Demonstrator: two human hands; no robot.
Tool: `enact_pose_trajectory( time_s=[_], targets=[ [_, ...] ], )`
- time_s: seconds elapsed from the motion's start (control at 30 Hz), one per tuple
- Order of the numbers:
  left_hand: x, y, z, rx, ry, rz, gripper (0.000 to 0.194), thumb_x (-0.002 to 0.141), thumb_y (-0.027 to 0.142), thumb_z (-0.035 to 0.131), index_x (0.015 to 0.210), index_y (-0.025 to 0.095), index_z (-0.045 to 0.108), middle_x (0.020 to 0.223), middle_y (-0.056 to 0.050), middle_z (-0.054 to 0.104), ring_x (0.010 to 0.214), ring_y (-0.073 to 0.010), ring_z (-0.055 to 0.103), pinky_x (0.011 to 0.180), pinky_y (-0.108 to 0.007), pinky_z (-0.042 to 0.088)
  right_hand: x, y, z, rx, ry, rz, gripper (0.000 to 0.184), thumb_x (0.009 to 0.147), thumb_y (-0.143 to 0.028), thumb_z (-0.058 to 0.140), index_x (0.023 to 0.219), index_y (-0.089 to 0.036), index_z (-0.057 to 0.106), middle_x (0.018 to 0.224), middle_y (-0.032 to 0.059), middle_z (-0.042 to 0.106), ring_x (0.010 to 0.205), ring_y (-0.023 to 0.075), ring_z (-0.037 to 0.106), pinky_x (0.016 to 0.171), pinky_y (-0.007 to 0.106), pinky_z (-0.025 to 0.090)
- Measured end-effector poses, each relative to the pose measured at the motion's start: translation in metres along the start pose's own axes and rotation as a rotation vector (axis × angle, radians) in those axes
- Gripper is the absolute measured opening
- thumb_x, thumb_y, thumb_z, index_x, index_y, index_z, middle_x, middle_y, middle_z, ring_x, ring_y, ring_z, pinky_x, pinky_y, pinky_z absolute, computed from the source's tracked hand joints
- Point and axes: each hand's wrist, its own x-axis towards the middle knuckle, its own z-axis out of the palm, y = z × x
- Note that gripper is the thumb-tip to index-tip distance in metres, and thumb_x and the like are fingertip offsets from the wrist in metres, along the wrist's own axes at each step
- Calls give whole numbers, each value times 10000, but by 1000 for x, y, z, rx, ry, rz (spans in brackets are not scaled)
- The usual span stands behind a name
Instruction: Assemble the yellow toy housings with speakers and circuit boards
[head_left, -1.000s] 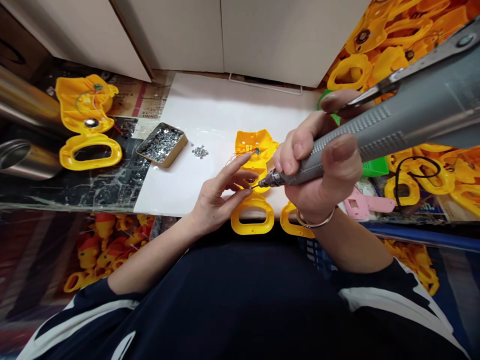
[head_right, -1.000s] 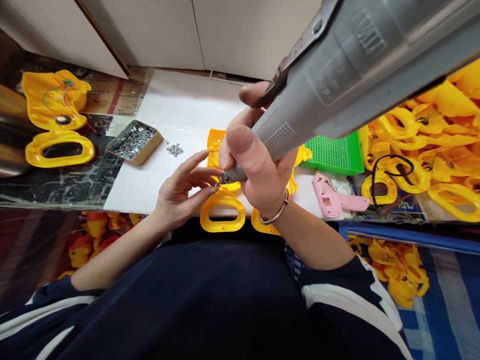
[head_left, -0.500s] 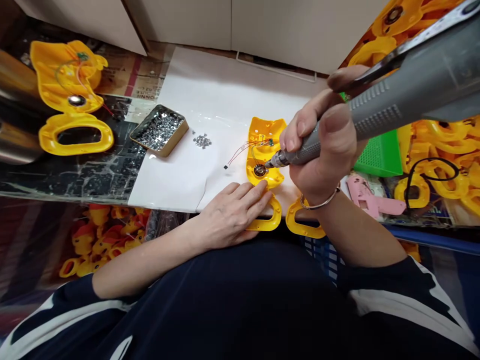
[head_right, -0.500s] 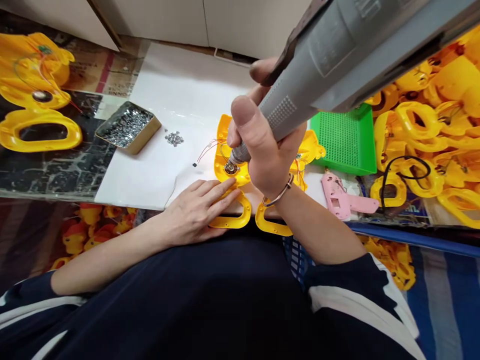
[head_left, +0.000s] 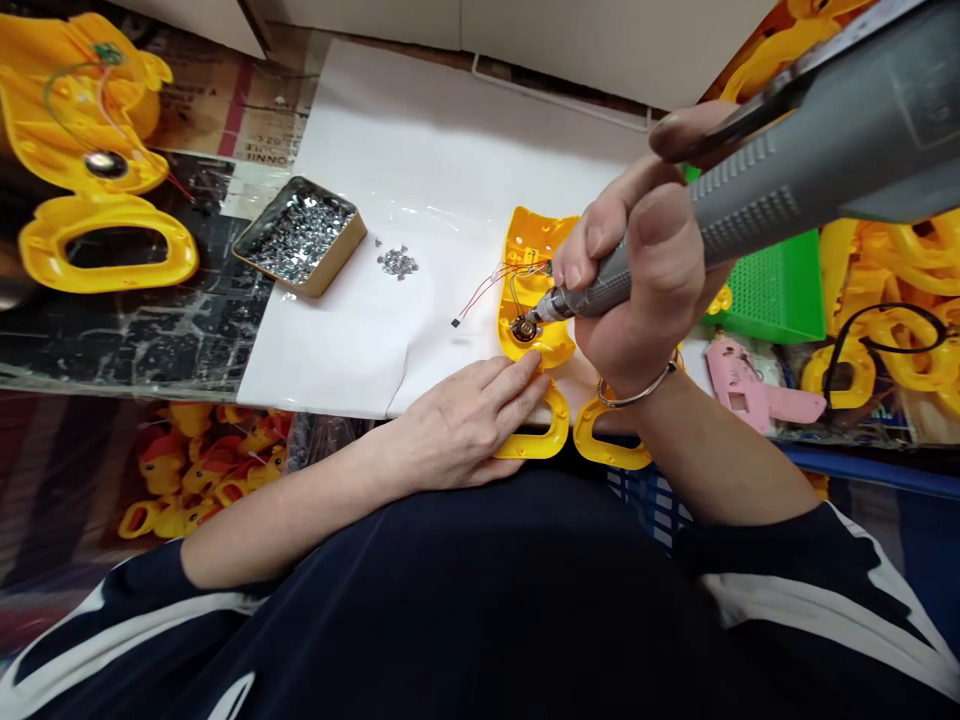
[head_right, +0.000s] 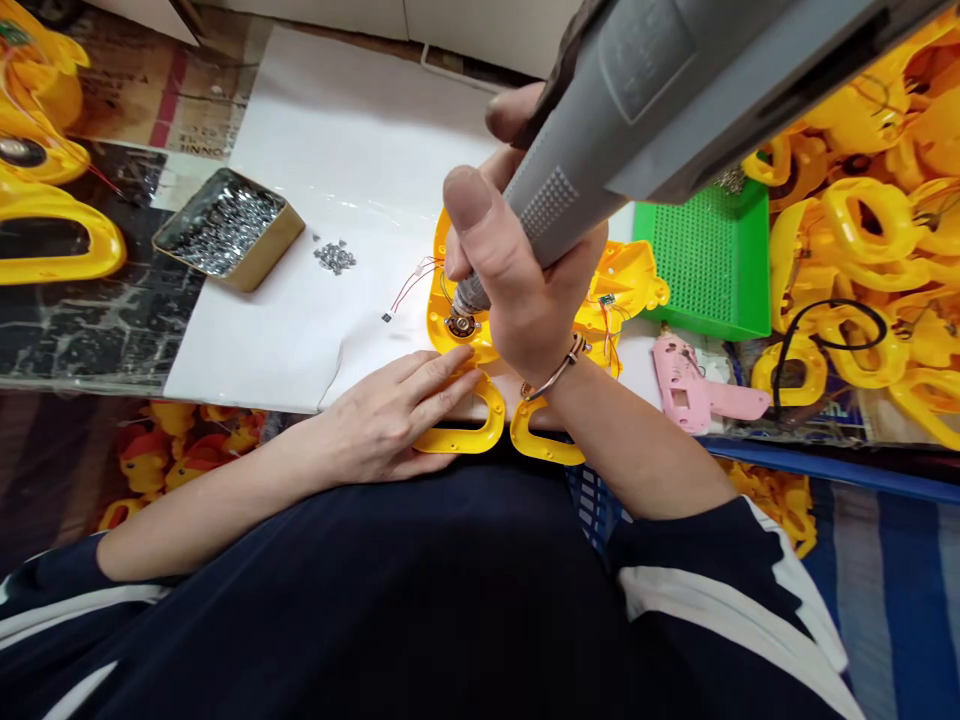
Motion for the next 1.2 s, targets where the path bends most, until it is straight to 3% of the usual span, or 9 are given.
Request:
enact_pose_trajectory(
  time_s=[0.17, 0.33, 0.5, 0.63, 0.77, 0.87, 1.07, 1.13, 1.2],
  targets=[
    [0, -1, 0, -22, -37, -1, 647, 894, 363, 592, 1372, -46, 440, 1433, -319, 477, 1165, -375, 570, 1006, -518, 487, -1, -4, -3, -10, -45, 36, 396, 756, -493, 786, 962, -284, 520, 624, -82, 428, 438, 91, 409, 446, 271, 374],
    [0, -1, -3, -19, -77, -6, 648, 893, 400, 607, 1355, -38, 484, 1440, -335, 454, 1140, -378, 580, 1026, -524, 471, -5, 8, -1, 155, -101, -70, 293, 802, -342, 773, 903, -242, 517, 607, -98, 471, 395, 61, 362, 421, 244, 333],
    [-3, -1, -1, 13, -75, -14, 657, 881, 399, 631, 1369, -17, 486, 1453, -318, 450, 1187, -376, 562, 1044, -504, 465, -7, 16, -3, 57, -106, -31, 297, 813, -434, 737, 910, -285, 498, 604, -96, 441, 396, 75, 343, 410, 256, 321],
    [-4, 1, 1, 82, -48, -9, 652, 885, 430, 634, 1373, 22, 493, 1467, -282, 465, 1186, -365, 569, 1012, -493, 488, 5, -5, -17, -2, -86, 47, 365, 782, -462, 755, 979, -296, 497, 621, -91, 459, 437, 102, 409, 433, 273, 358],
    [-6, 3, -2, 83, 2, -23, 698, 868, 636, 586, 1288, 79, 574, 1408, -257, 539, 1077, -356, 622, 892, -499, 541, 24, -55, -51, -124, 63, -79, 376, 768, -490, 759, 1013, -287, 558, 667, -62, 428, 473, 101, 424, 453, 282, 352],
    [-2, 3, -9, 82, 73, -26, 599, 887, 585, 598, 1232, 95, 603, 1304, -243, 614, 985, -331, 653, 790, -461, 563, 31, -83, -93, -334, 206, -139, 271, 824, -450, 724, 989, -312, 558, 693, -34, 454, 537, 129, 466, 518, 303, 399],
    [44, 2, -12, 37, 247, 0, 171, 961, 256, 562, 1023, 136, 667, 862, -90, 678, 739, -185, 634, 619, -282, 493, 22, -80, -197, -762, 245, -154, 331, 948, -547, 507, 1197, -341, 437, 1112, 66, 597, 776, 184, 574, 710, 367, 465],
    [70, 2, -6, 74, 226, 4, 179, 965, 252, 535, 993, 151, 681, 816, -67, 653, 712, -180, 616, 587, -276, 456, 15, -79, -215, -838, 288, -262, 486, 939, -577, 503, 1317, -300, 375, 1267, 121, 541, 1036, 245, 597, 887, 433, 477],
    [96, 3, 1, 98, 176, 14, 199, 961, 216, 513, 1052, 173, 685, 811, -54, 642, 734, -187, 615, 570, -271, 426, 6, -85, -218, -903, 359, -462, 573, 925, -570, 530, 1373, -250, 370, 1379, 152, 468, 1295, 295, 491, 1061, 502, 392]
  ],
)
